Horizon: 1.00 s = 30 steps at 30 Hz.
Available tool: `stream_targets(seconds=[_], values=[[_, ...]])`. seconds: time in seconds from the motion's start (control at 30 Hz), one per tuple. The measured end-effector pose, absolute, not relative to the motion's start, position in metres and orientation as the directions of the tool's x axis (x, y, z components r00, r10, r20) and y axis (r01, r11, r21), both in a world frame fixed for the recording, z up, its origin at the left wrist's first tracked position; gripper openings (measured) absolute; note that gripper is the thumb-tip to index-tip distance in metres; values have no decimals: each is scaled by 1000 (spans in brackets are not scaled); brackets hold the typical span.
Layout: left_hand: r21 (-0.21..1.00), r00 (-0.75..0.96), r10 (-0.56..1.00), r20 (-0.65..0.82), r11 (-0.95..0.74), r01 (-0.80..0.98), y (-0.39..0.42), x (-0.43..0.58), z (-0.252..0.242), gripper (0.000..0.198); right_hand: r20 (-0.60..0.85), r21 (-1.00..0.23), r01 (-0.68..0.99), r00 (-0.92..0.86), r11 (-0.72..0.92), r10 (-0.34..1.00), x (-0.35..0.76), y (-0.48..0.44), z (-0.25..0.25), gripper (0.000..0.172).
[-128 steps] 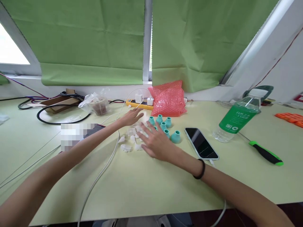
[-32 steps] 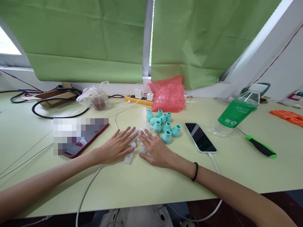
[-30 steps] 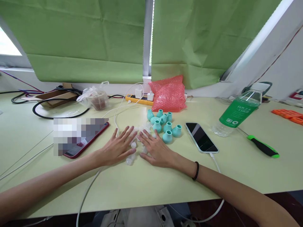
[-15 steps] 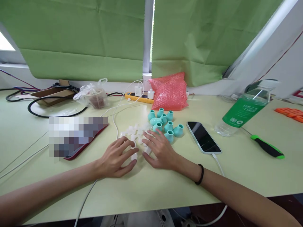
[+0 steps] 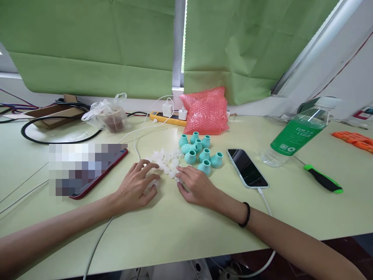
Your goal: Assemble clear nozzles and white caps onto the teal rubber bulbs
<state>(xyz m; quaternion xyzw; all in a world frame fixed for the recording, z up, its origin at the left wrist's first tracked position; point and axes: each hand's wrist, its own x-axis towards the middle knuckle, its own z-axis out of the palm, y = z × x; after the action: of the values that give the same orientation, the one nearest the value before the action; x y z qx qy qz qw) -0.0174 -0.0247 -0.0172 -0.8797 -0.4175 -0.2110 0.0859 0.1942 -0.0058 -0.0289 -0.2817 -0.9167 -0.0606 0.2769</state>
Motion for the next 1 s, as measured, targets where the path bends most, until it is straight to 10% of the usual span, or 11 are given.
stream_targets(seconds=[0.47, 0.77, 1.0], values=[[-42, 595, 724, 349, -622, 782, 5, -15, -15, 34, 475, -23, 454, -779, 890, 410, 185, -13, -23, 21], [-329, 740, 600, 304, -663, 673, 33, 0, 5, 21, 459, 45, 470, -793, 881, 400, 189, -13, -20, 17], [-185, 727, 621, 294, -709, 681, 39, -4, 15, 26, 508, 97, 324, -829, 941, 233, 189, -21, -18, 13]])
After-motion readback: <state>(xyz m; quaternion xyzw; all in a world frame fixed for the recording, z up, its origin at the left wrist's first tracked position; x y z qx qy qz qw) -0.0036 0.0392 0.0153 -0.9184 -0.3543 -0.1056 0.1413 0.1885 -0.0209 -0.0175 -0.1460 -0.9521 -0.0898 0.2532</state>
